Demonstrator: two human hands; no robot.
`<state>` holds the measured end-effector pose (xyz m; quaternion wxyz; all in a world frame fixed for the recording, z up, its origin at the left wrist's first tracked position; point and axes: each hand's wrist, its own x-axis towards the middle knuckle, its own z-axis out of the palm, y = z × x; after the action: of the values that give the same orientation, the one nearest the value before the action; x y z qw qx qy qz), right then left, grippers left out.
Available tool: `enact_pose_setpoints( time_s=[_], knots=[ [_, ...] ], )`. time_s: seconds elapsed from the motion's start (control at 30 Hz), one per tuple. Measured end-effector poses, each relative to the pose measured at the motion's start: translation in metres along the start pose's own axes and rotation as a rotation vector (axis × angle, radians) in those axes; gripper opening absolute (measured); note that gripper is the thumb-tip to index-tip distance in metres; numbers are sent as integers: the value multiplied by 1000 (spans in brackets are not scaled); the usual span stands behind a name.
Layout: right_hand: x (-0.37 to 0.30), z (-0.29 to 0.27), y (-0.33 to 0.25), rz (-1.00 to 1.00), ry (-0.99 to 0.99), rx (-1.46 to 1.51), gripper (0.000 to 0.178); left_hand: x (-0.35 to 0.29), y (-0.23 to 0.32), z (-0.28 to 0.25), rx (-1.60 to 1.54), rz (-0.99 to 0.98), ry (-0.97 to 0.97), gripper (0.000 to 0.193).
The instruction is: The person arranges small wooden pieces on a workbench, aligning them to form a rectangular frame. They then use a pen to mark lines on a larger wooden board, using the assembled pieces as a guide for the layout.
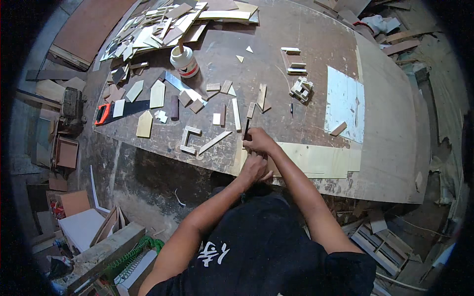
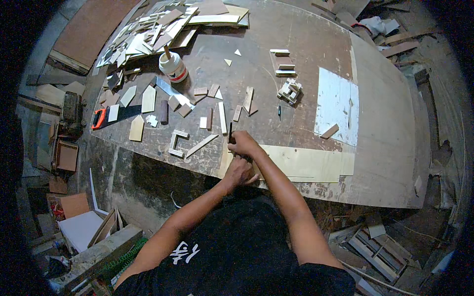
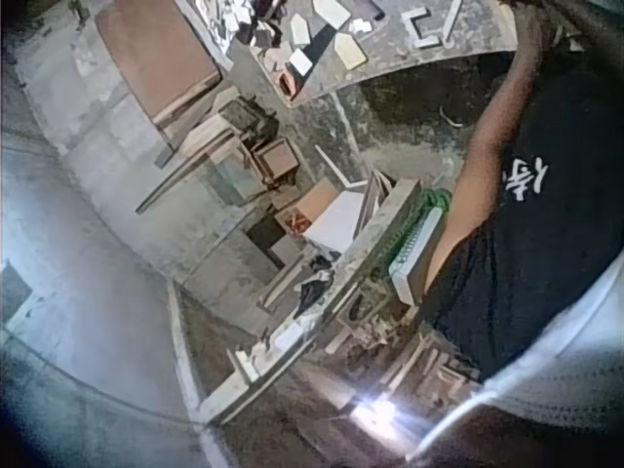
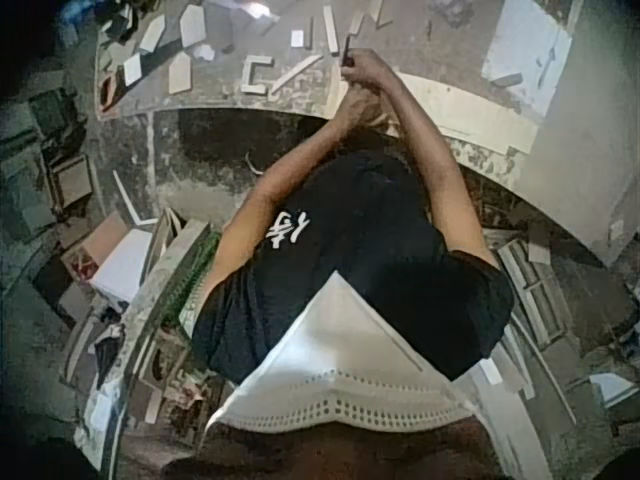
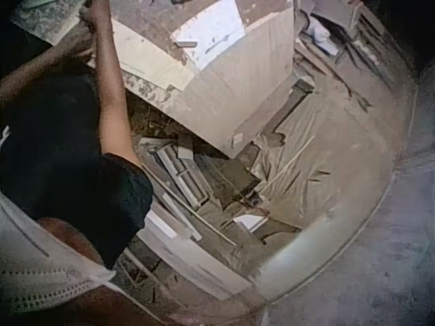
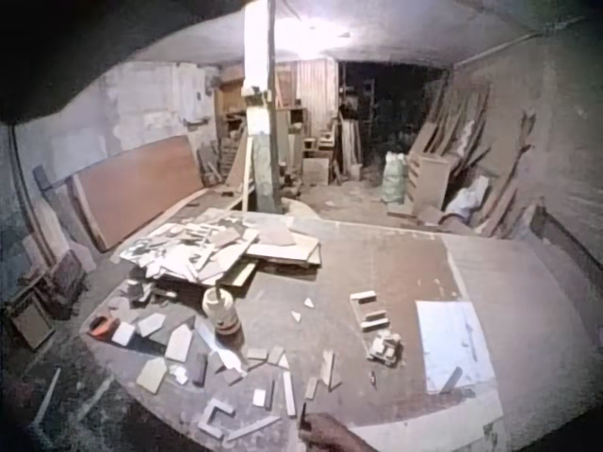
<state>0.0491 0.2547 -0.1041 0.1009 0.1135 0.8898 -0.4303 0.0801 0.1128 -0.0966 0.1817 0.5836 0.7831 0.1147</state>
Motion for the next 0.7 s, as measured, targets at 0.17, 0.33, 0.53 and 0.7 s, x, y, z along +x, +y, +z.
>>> enact_pose_setpoints(
  time_s=[0.17, 0.33, 0.53, 0.7],
  knots=[
    [-5, -9, -2, 31, 27, 0, 31, -2, 0, -1, 41, 17, 160, 54],
    [-7, -15, 9, 43, 30, 36, 32, 1, -2, -2, 77, 93, 291, 54],
    [-13, -21, 11, 52, 74, 94, 31, 0, 0, -7, 121, 87, 276, 60],
    [-17, -26, 12, 80, 94, 52, 33, 1, 0, -10, 102, 79, 257, 60]
  ],
)
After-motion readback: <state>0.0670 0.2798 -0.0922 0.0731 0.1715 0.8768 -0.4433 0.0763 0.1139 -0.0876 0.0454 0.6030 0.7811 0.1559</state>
